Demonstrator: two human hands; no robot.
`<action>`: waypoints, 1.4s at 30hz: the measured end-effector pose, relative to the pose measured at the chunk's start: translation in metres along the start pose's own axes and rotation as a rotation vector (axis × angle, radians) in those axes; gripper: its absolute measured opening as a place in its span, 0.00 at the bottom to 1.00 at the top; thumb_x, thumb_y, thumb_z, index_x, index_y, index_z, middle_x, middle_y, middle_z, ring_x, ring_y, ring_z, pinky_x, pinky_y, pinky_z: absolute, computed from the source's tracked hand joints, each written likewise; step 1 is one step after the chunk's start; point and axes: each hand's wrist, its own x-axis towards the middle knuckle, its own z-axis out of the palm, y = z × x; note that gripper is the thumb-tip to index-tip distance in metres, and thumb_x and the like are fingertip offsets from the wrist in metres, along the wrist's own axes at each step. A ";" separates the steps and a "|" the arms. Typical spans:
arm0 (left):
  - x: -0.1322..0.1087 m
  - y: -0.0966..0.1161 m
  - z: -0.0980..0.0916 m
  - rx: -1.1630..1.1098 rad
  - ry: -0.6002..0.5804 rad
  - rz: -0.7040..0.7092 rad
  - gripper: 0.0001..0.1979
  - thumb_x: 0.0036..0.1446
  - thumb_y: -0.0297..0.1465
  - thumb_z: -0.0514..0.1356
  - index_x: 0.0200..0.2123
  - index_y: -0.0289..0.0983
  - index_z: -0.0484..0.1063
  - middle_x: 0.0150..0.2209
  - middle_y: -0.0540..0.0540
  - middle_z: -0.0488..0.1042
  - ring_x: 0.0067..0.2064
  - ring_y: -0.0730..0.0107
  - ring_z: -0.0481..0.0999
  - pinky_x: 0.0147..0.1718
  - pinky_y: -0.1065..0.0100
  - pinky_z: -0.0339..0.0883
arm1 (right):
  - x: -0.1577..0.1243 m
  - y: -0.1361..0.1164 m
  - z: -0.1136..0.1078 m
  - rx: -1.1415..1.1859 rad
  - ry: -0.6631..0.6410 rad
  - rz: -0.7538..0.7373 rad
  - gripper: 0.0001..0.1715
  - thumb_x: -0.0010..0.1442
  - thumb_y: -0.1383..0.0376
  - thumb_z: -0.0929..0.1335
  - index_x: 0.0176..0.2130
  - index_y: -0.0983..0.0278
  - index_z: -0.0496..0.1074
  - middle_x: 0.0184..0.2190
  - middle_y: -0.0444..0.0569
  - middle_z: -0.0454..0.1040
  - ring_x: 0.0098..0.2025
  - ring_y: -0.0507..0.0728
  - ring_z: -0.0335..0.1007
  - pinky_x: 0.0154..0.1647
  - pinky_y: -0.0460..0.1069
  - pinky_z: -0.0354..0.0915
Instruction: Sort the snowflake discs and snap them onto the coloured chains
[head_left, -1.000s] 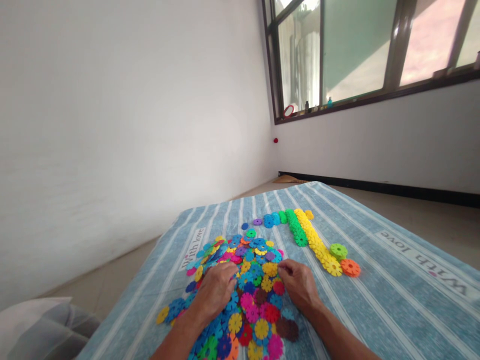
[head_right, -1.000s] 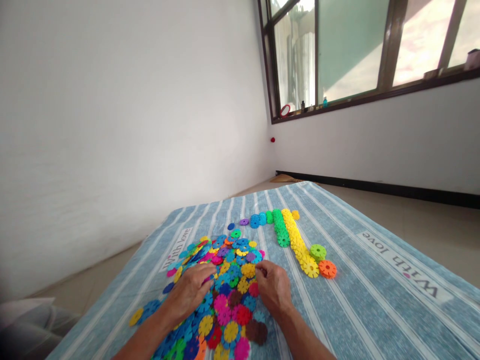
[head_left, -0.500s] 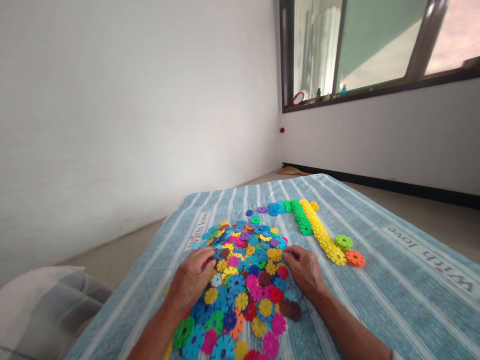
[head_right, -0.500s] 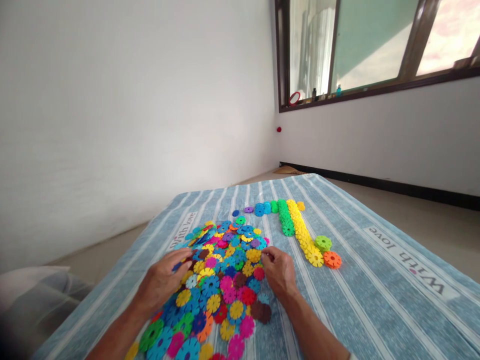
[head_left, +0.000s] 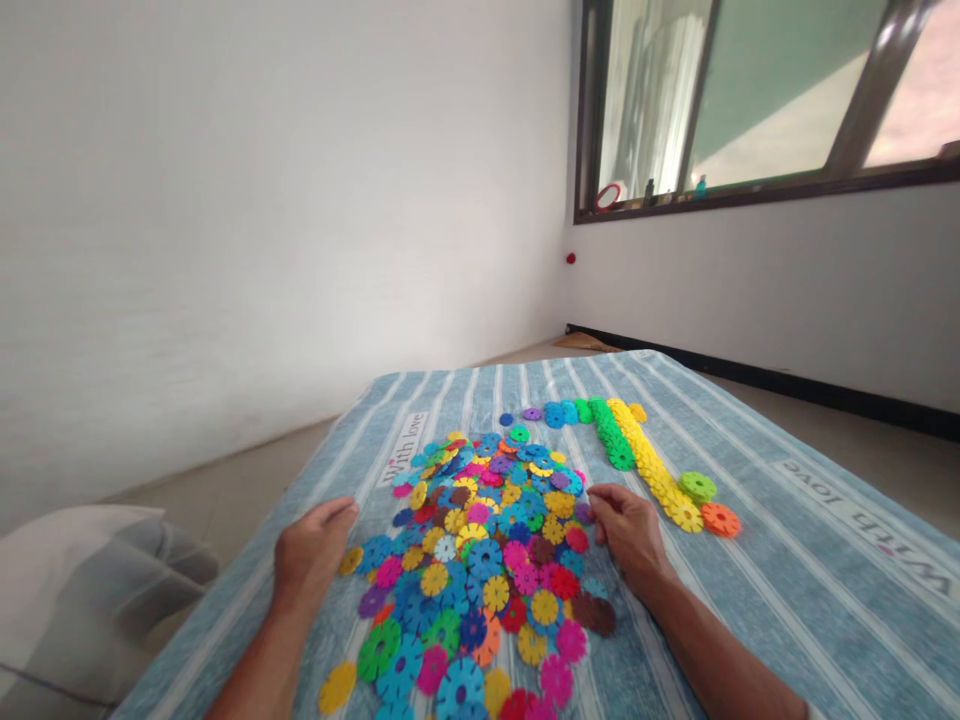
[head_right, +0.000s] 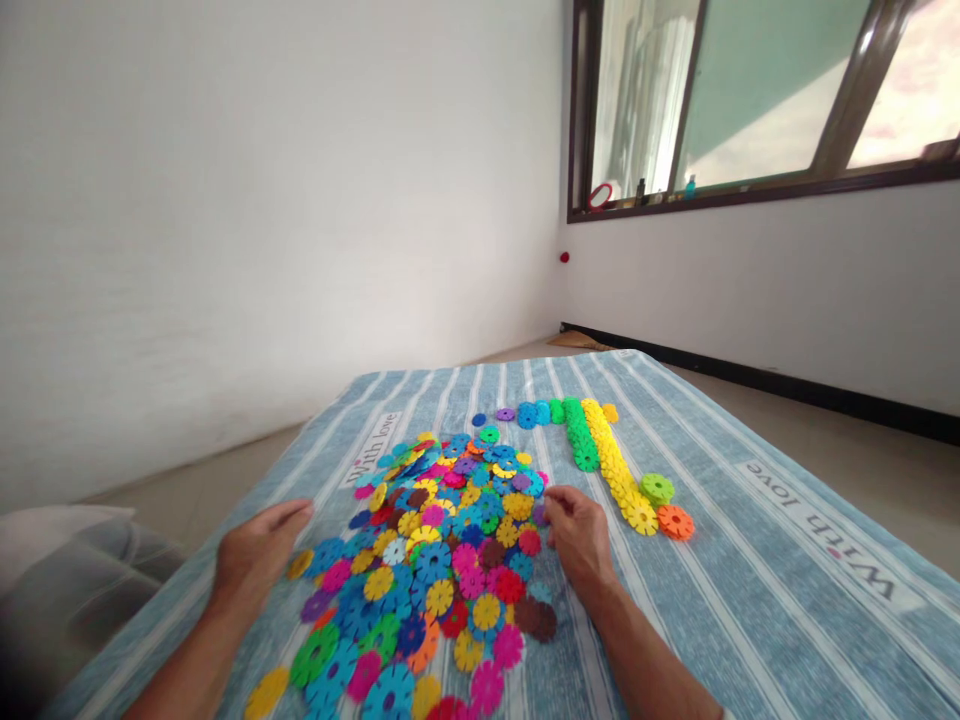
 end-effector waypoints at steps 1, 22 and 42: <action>-0.001 0.000 0.001 -0.034 -0.002 -0.001 0.18 0.41 0.41 0.59 0.33 0.37 0.79 0.35 0.46 0.82 0.45 0.51 0.78 0.48 0.58 0.69 | 0.000 0.001 0.000 0.009 0.002 0.008 0.17 0.48 0.56 0.67 0.32 0.65 0.75 0.17 0.40 0.68 0.16 0.50 0.59 0.18 0.46 0.54; -0.023 0.019 0.014 -0.148 -0.128 0.089 0.20 0.43 0.42 0.60 0.35 0.36 0.80 0.33 0.46 0.82 0.39 0.56 0.79 0.40 0.63 0.72 | 0.005 0.000 -0.009 0.168 0.046 0.054 0.18 0.44 0.57 0.70 0.34 0.66 0.73 0.20 0.43 0.73 0.15 0.48 0.61 0.16 0.43 0.53; -0.026 0.016 0.021 -0.091 -0.171 0.176 0.18 0.44 0.44 0.59 0.34 0.40 0.81 0.30 0.49 0.82 0.33 0.62 0.79 0.34 0.67 0.73 | 0.003 -0.004 -0.012 0.002 -0.093 0.045 0.15 0.45 0.59 0.69 0.33 0.66 0.74 0.18 0.40 0.70 0.16 0.47 0.57 0.16 0.43 0.48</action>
